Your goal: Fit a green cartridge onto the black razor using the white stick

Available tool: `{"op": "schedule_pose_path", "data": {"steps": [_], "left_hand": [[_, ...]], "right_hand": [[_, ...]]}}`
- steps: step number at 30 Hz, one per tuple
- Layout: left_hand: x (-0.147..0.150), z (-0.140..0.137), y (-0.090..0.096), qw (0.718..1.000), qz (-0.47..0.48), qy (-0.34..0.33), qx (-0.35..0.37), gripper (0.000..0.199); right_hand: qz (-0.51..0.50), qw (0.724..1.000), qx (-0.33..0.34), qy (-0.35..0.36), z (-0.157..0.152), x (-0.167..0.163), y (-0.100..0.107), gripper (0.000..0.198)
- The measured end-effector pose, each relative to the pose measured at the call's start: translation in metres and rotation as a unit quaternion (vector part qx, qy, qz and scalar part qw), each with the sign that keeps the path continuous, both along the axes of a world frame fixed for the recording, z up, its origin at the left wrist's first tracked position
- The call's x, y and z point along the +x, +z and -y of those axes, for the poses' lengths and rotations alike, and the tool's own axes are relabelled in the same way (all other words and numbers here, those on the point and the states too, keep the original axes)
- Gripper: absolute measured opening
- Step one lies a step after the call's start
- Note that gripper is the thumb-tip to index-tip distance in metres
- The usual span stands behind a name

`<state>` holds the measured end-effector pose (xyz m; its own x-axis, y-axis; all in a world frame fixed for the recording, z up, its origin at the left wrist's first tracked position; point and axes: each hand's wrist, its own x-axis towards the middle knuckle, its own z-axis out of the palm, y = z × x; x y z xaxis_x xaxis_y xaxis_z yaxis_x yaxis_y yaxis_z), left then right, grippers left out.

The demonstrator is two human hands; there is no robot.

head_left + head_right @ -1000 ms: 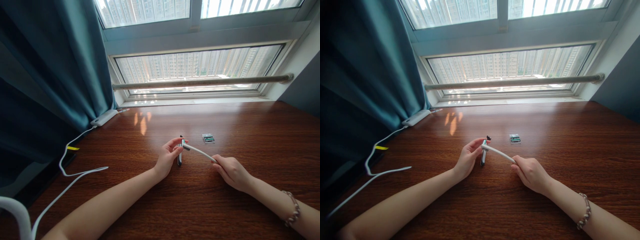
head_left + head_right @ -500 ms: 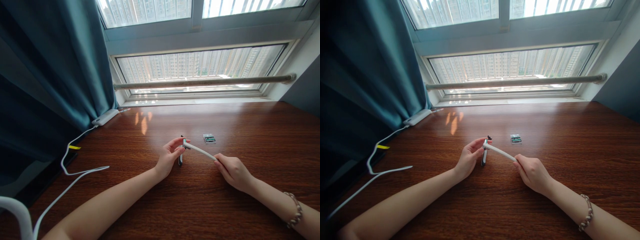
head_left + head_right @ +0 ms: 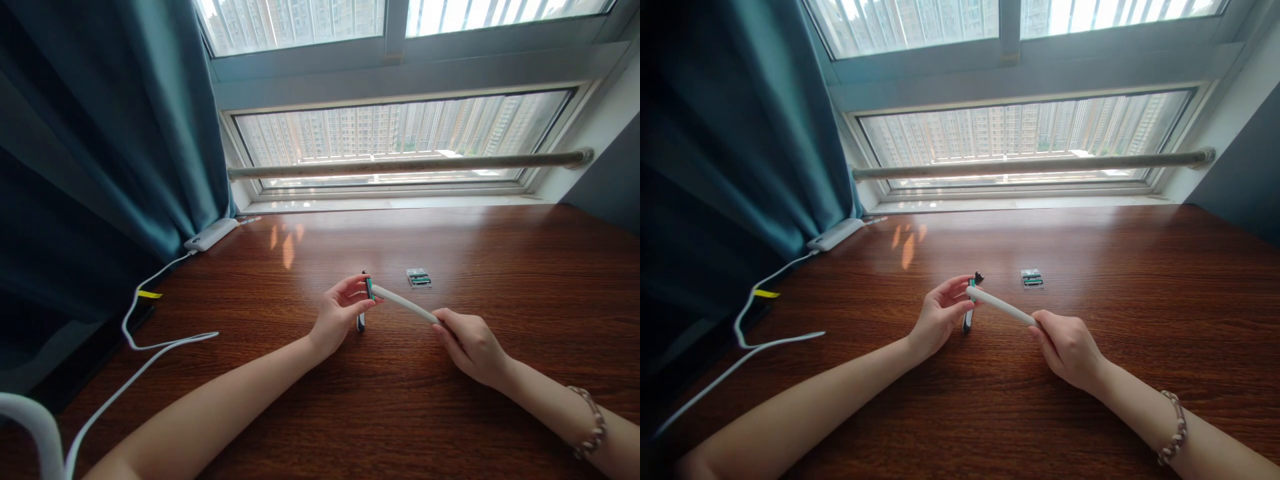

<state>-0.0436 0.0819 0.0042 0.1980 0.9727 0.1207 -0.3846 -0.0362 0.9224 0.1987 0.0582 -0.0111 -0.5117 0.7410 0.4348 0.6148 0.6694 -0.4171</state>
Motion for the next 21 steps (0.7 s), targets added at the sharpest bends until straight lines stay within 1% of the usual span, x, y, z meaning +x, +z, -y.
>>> {"op": "schedule_pose_path", "data": {"steps": [4, 8, 12, 14, 18, 21], "left_hand": [[0.0004, -0.0002, 0.0002, 1.000, -0.006, -0.006, 0.000, 0.043], [0.0002, -0.0017, -0.0029, 1.000, 0.004, 0.008, -0.010, 0.046], [-0.0007, -0.0019, -0.0052, 1.000, -0.005, 0.013, -0.011, 0.045], [-0.0012, -0.0013, -0.0051, 1.000, -0.017, 0.009, -0.004, 0.045], [-0.0026, -0.0004, -0.0043, 0.999, -0.040, 0.003, 0.006, 0.042], [-0.0030, -0.0008, -0.0042, 0.999, -0.041, 0.001, 0.008, 0.039]], "right_hand": [[-0.014, 0.999, -0.002, -0.039, -0.0011, -0.0007, 0.0001, 0.015], [-0.006, 1.000, -0.007, -0.020, -0.0004, -0.0014, 0.0019, 0.013], [0.002, 1.000, 0.000, 0.007, -0.0001, -0.0015, 0.0022, 0.011], [0.004, 1.000, -0.001, 0.002, -0.0007, -0.0014, 0.0012, 0.011], [0.001, 0.999, -0.005, -0.041, -0.0012, -0.0011, 0.0000, 0.011], [-0.008, 1.000, -0.005, -0.020, -0.0003, -0.0009, 0.0010, 0.010]]}}
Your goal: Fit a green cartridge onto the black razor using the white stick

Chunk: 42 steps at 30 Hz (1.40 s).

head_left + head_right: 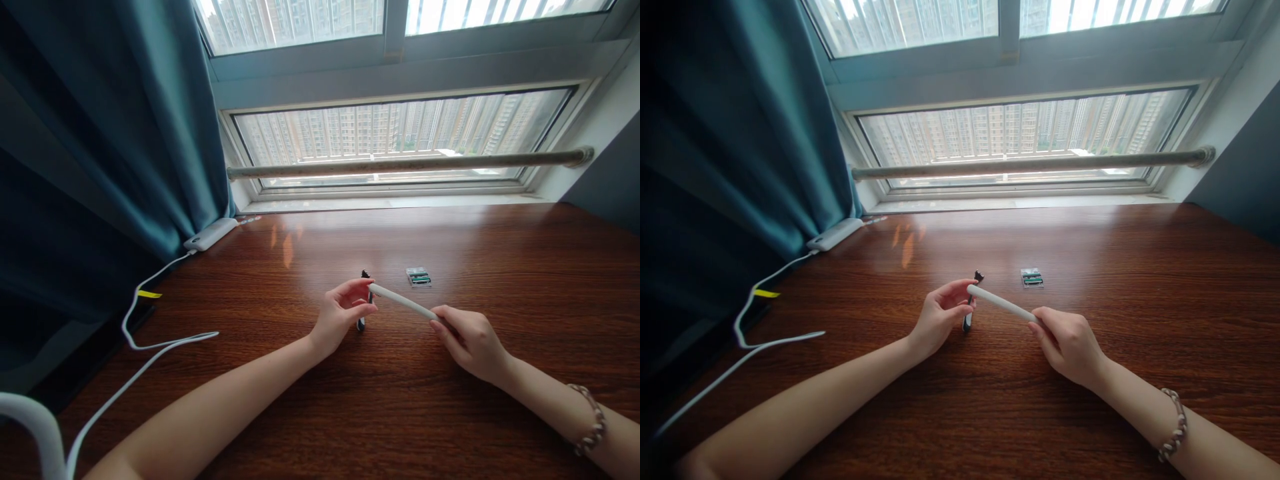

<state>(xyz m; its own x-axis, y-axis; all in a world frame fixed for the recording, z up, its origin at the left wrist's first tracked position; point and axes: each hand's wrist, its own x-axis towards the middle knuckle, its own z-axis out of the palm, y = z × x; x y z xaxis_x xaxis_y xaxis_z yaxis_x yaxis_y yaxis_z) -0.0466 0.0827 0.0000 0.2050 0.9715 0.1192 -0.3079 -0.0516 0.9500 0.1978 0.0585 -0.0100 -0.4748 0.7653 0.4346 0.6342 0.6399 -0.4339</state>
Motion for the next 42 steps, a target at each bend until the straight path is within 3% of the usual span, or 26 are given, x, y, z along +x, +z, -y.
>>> {"op": "schedule_pose_path", "data": {"steps": [3, 9, 15, 26, 31, 42], "left_hand": [[0.0004, -0.0004, 0.0003, 1.000, 0.012, -0.005, 0.000, 0.039], [0.0014, 0.0000, 0.0017, 0.999, 0.026, -0.026, 0.017, 0.039], [0.0003, -0.0012, 0.0026, 0.999, -0.015, -0.010, 0.036, 0.039], [-0.0026, -0.0003, 0.0077, 0.991, -0.072, 0.016, 0.116, 0.037], [-0.0037, 0.0005, 0.0061, 0.991, -0.070, 0.006, 0.114, 0.031], [-0.0025, 0.0004, 0.0031, 0.997, -0.012, -0.003, 0.078, 0.034]], "right_hand": [[0.000, 0.999, -0.006, 0.035, 0.0004, -0.0003, 0.0008, 0.010], [-0.001, 1.000, 0.005, -0.028, -0.0013, -0.0010, -0.0010, 0.008], [-0.004, 1.000, 0.012, 0.028, -0.0002, 0.0013, -0.0010, 0.007], [0.007, 1.000, 0.016, -0.007, -0.0004, 0.0014, -0.0034, 0.010], [-0.001, 0.999, -0.006, -0.038, -0.0019, -0.0001, -0.0027, 0.011], [-0.032, 0.998, -0.025, 0.051, -0.0001, 0.0035, 0.0007, 0.007]]}}
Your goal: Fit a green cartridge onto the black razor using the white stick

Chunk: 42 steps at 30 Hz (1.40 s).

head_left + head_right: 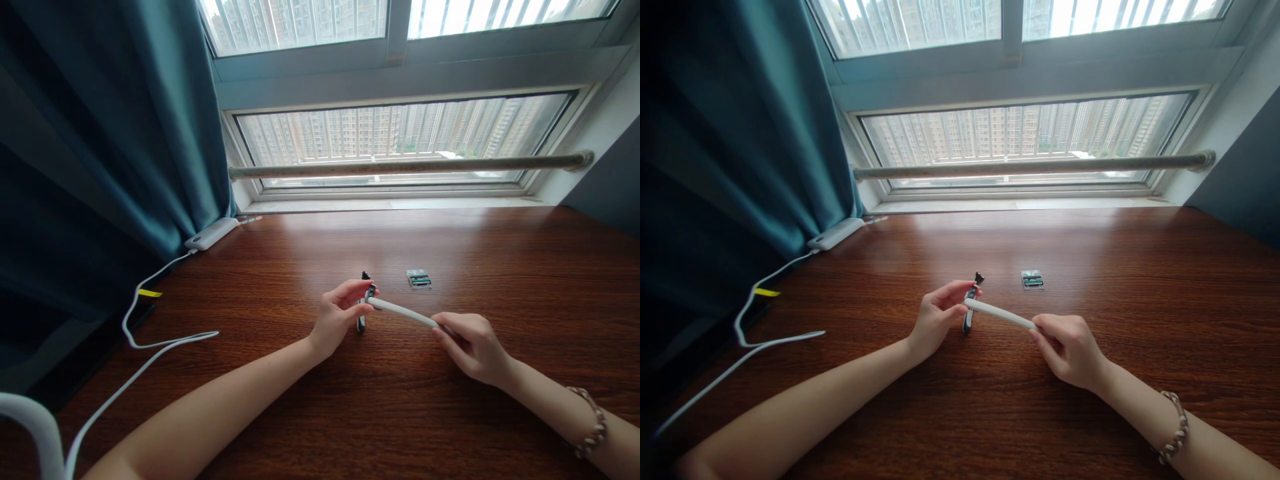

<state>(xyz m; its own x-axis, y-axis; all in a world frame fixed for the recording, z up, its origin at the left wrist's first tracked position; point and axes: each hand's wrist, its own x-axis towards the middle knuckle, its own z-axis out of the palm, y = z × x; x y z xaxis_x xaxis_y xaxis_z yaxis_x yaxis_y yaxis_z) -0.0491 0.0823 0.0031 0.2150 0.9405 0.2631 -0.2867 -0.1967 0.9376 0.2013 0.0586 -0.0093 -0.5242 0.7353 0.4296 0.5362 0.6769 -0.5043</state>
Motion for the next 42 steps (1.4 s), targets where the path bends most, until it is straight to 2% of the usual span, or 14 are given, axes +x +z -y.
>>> {"op": "schedule_pose_path", "data": {"steps": [4, 10, 16, 21, 27, 32, 37, 42], "left_hand": [[0.000, -0.001, -0.001, 1.000, 0.019, -0.014, -0.011, 0.034], [0.001, -0.003, -0.004, 0.999, 0.024, 0.015, -0.032, 0.038], [0.002, -0.001, -0.001, 0.999, 0.034, -0.007, -0.038, 0.039], [0.003, 0.001, 0.001, 0.998, 0.030, -0.023, -0.058, 0.036], [0.003, 0.000, -0.002, 0.998, 0.019, -0.010, -0.058, 0.040], [0.002, 0.001, 0.000, 0.999, 0.012, -0.027, -0.036, 0.040], [0.003, 0.003, 0.003, 0.998, 0.012, -0.028, -0.049, 0.040], [0.004, 0.003, 0.004, 0.998, 0.020, -0.041, -0.054, 0.046]], "right_hand": [[0.000, 1.000, -0.004, -0.006, 0.000, -0.001, -0.001, 0.008], [0.003, 0.996, -0.012, -0.085, -0.002, -0.004, -0.002, 0.009], [0.013, 1.000, -0.018, -0.019, 0.000, -0.004, 0.006, 0.012], [0.021, 0.999, -0.036, -0.020, 0.001, -0.005, 0.010, 0.015], [0.003, 0.996, -0.037, -0.081, -0.003, -0.004, 0.004, 0.016], [0.017, 0.999, -0.032, -0.025, -0.002, -0.003, 0.007, 0.017], [0.001, 0.997, -0.032, -0.070, -0.004, -0.003, 0.005, 0.017], [0.014, 0.998, -0.046, -0.026, -0.003, -0.004, 0.007, 0.018]]}}
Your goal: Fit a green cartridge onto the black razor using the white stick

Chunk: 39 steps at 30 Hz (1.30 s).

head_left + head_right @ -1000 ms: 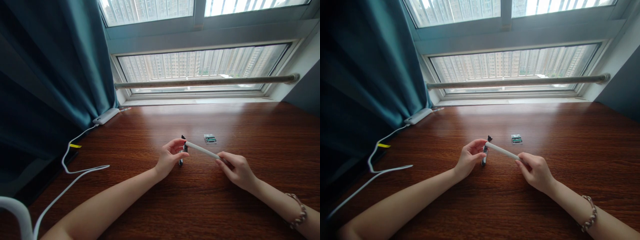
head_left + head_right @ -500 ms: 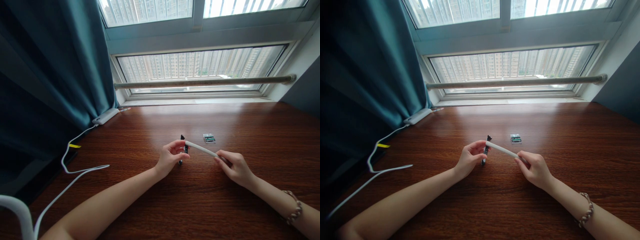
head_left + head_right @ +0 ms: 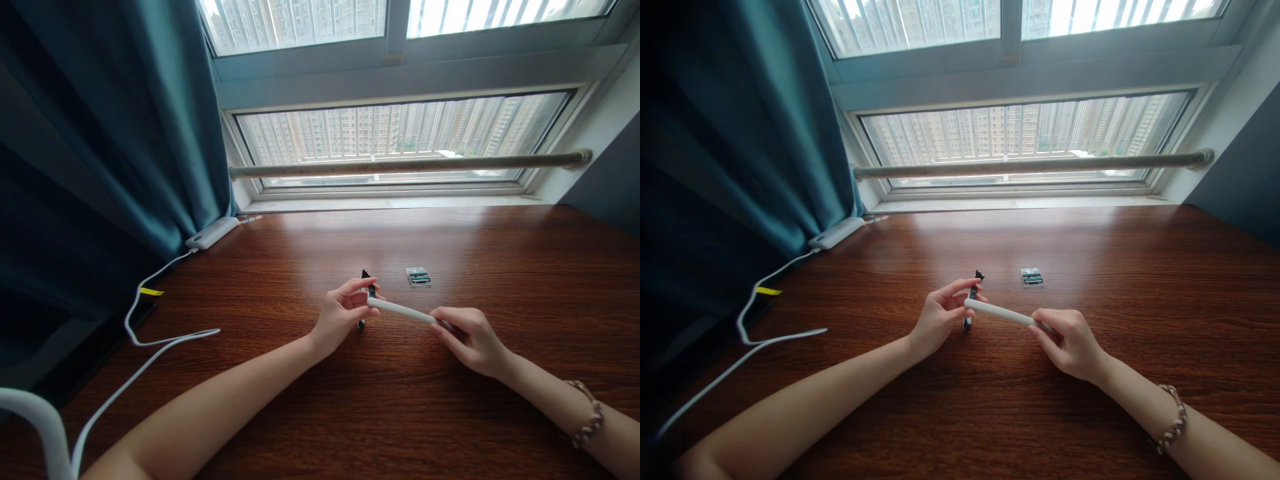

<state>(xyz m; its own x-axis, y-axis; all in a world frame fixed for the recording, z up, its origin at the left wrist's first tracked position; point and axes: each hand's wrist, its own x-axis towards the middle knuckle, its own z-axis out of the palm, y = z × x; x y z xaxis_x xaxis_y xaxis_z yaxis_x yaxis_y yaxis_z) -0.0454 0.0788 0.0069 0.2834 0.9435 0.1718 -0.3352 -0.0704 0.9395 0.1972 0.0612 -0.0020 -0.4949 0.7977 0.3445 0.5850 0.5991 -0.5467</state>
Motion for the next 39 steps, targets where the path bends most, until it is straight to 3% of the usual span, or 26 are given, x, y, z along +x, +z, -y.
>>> {"op": "schedule_pose_path", "data": {"steps": [6, 11, 18, 24, 31, 39], "left_hand": [[0.0003, -0.0012, -0.0011, 0.999, 0.006, 0.029, -0.024, 0.049], [0.0003, -0.0003, -0.0002, 1.000, -0.007, 0.018, -0.021, 0.046], [-0.0001, -0.0022, -0.0017, 0.999, -0.033, 0.006, -0.008, 0.047], [0.0005, -0.0017, -0.0011, 1.000, -0.024, 0.009, 0.002, 0.046], [0.0013, -0.0010, -0.0010, 1.000, -0.009, -0.006, -0.012, 0.052], [-0.0007, -0.0022, 0.0023, 0.998, -0.054, 0.006, -0.032, 0.029]], "right_hand": [[-0.001, 0.999, 0.024, -0.038, -0.0004, 0.0005, -0.0020, 0.018], [0.012, 1.000, 0.027, -0.011, 0.0003, 0.0013, -0.0036, 0.016], [0.015, 0.996, 0.058, -0.071, -0.0018, 0.0010, -0.0078, 0.016], [0.025, 0.999, 0.034, -0.021, 0.0024, 0.0003, -0.0013, 0.016], [0.008, 0.998, 0.050, -0.038, -0.0005, 0.0016, -0.0058, 0.013], [0.011, 0.997, 0.056, -0.047, 0.0000, 0.0003, -0.0048, 0.013]]}}
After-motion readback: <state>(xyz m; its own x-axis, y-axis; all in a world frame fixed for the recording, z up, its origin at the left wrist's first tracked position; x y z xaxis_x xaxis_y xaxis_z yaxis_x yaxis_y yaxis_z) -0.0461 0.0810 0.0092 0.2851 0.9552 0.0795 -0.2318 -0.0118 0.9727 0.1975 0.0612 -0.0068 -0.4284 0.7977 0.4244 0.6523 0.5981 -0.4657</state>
